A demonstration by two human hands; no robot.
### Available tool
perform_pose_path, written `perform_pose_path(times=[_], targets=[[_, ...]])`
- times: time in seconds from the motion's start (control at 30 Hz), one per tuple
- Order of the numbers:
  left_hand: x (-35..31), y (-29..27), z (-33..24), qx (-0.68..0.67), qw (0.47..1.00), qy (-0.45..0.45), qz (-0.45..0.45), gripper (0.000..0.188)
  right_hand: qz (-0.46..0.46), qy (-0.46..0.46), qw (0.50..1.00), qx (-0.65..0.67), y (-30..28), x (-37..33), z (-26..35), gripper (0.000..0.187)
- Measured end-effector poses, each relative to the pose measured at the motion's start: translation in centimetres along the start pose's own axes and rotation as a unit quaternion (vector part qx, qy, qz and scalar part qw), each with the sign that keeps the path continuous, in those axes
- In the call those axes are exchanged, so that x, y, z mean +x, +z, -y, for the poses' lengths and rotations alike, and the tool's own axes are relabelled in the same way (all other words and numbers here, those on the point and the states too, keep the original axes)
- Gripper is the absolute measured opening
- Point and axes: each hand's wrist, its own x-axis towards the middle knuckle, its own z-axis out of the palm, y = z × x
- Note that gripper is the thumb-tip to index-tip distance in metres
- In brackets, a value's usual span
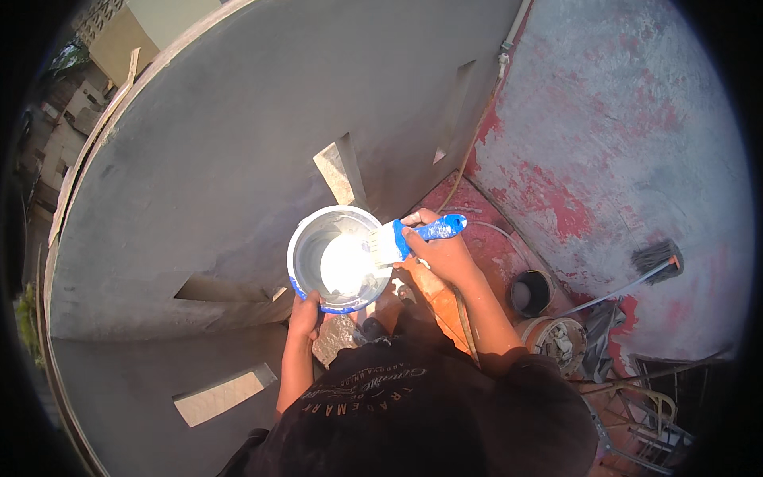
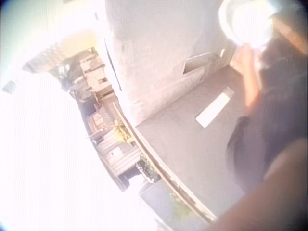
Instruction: The person paints a curved exterior wall with white paint using a blue-handled brush. They repeatedly dip the brush into a bucket and apply paint in smooth strokes along the wall surface.
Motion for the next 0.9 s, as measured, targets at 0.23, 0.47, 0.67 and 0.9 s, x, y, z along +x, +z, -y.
perform_pose_path(times=[0.23, 0.47, 0.67, 0.9], targets=[[-1.3, -1.9, 1.5, 0.065, 0.99, 0.123, -0.002, 0.077, 0.048, 0.046, 0.989, -0.132, 10.6, -0.3, -4.1, 0.015], [-1.1, -4.6, 4.2, 0.167, 0.956, 0.24, -0.018, 0.081, 0.089, -0.005, 0.986, -0.14, 15.7, 1.1, -6.9, 0.02], [-2.1, -4.9, 5.2, 0.111, 0.946, 0.303, -0.022, 0.077, 0.093, 0.04, 0.988, -0.117, 16.5, 0.4, -6.5, 0.019], [-3.1, -4.7, 4.0, 0.066, 0.975, 0.212, -0.026, 0.075, 0.073, 0.055, 0.993, -0.07, 11.4, -1.6, -2.5, 0.015]])
